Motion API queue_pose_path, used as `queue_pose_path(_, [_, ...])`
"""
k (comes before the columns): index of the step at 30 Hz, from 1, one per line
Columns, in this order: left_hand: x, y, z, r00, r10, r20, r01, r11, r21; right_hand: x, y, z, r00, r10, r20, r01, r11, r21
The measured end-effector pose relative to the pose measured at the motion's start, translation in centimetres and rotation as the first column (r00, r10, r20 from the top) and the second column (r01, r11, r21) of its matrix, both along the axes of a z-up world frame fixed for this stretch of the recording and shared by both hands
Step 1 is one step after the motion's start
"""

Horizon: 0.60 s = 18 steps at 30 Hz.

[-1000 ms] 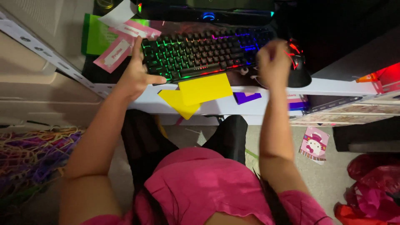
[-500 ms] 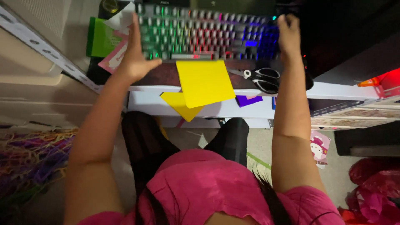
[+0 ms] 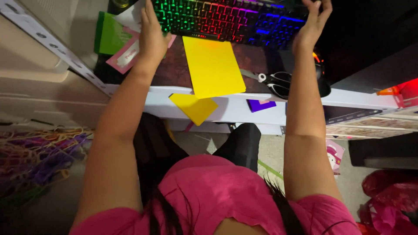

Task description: The person peels adhesive labels and sticks them onto the front of small colored paper cards. They handle yellow and purple cards, applying labels such as 'Vegetables', 'Animals', and 'Fruits' one at a time.

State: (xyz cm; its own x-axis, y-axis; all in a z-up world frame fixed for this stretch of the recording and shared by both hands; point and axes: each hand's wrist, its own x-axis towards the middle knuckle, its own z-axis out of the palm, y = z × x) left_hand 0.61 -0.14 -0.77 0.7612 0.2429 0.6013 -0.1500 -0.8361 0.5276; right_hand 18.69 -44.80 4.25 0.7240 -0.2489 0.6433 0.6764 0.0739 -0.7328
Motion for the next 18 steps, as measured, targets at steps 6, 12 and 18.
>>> queue_pose_path(6, [-0.2,-1.0,0.6,0.994,0.105,0.007,-0.105,0.987,0.12,-7.6,1.7,-0.9,0.922,-0.226,0.314,0.385,0.609,-0.693])
queue_pose_path(12, [-0.3,-1.3,1.0,0.989,0.136,-0.053,-0.127,0.981,0.149,-27.5,10.3,1.7,0.946,0.306,-0.109,-0.104,-0.032,-0.994])
queue_pose_path(18, [0.0,-1.4,0.6,0.987,0.154,-0.039,-0.146,0.976,0.164,-28.3,10.0,-2.3,0.926,0.267,0.267,0.213,0.217,-0.953])
